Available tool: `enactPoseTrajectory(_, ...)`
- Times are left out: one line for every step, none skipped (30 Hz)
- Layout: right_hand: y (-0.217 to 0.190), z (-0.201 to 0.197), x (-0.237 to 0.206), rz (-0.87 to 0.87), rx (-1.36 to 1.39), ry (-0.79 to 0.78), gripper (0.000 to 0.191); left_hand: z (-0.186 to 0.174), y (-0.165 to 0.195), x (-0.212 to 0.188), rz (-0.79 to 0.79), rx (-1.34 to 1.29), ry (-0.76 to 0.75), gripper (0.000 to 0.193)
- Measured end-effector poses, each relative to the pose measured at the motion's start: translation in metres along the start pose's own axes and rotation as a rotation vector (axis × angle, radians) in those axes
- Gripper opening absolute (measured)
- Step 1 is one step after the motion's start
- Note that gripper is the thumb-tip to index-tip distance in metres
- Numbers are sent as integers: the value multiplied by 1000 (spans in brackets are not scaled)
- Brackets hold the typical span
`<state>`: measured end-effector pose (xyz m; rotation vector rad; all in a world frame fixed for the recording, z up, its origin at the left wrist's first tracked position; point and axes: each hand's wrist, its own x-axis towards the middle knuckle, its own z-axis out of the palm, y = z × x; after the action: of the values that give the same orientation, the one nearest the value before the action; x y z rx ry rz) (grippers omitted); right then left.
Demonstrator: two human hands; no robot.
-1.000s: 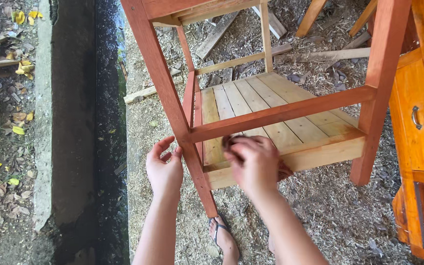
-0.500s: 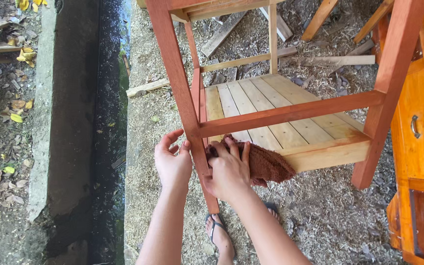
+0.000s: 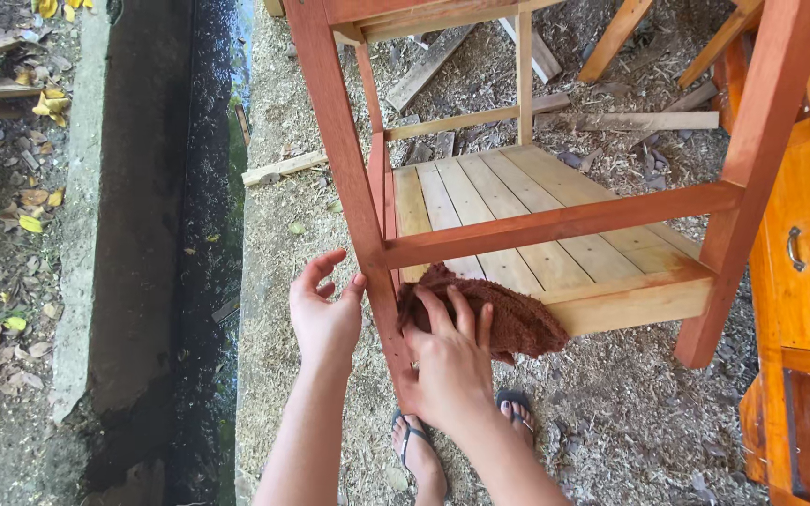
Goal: The person wipes the surfaces of a wooden chair with a cloth, moving around the chair to clean different sides and sections. The person uses a cloth to wipe the chair's frame and seat slats.
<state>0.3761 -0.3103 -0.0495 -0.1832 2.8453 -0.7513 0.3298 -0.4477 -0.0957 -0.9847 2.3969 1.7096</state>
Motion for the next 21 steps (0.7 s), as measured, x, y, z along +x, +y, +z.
enactPoseTrajectory(0, 1, -2, 17, -2, -20, 45, 0, 1, 0, -8, -1, 0, 41)
enactPoseTrajectory(1, 2, 0, 42, -3, -44, 41, -2, 2, -2, 11, 13, 19, 46)
enactPoseTrajectory(1, 4, 1, 71, -4, -67, 37, -4, 2, -3, 32, 28, 32, 50)
enactPoseTrajectory(2, 5, 3, 90, -29, -92, 33, -4, 3, -3, 62, 34, 52, 55)
enactPoseTrajectory(2, 7, 5, 105, -52, -113, 29, -6, 4, -3, 51, 53, 55, 59)
enactPoseTrajectory(2, 7, 5, 122, -78, -134, 25, -7, 5, -3, 38, 69, 55, 63)
enactPoseTrajectory(2, 8, 6, 99, -47, -94, 30, -8, 5, -2, 23, 85, 57, 67)
enactPoseTrajectory(2, 8, 3, 77, -14, -58, 36, -9, 5, -1, 24, 91, 46, 68)
enactPoseTrajectory(1, 7, 2, 56, 15, -20, 41, -9, 4, 0, 25, 95, 32, 70)
enactPoseTrajectory(0, 6, 0, 32, 1, 0, 42, -9, 4, 2, 27, 97, 21, 72)
enactPoseTrajectory(-1, 4, -1, 9, -9, 14, 43, -9, 3, 4, 57, 92, 21, 68)
enactPoseTrajectory(-2, 4, 0, -11, -19, 25, 44, -8, 1, 6, 83, 89, 19, 65)
enactPoseTrajectory(-3, 3, 1, 50, -37, -59, 39, -9, -1, 6, 109, 90, 14, 61)
enactPoseTrajectory(-3, 3, 6, 109, -57, -135, 34, -10, -3, 6, 134, 115, 1, 60)
enactPoseTrajectory(-3, 3, 10, 160, -81, -203, 29, -10, -4, 8, 167, 134, -5, 59)
enactPoseTrajectory(-2, 4, 13, 148, -95, -187, 28, -11, -5, 9, 199, 155, -12, 57)
enactPoseTrajectory(0, 6, 15, 138, -112, -173, 26, -11, -5, 10, 230, 153, -8, 58)
enactPoseTrajectory(1, 8, 15, 125, -129, -162, 24, -11, -5, 11, 259, 150, 0, 59)
enactPoseTrajectory(4, 10, 13, 87, -88, -97, 34, -11, -5, 11, 287, 148, 6, 59)
enactPoseTrajectory(7, 12, 8, 50, -49, -31, 43, -11, -4, 11, 246, 141, -5, 60)
enactPoseTrajectory(11, 14, 3, 8, -11, 35, 54, -10, -3, 11, 208, 132, -11, 60)
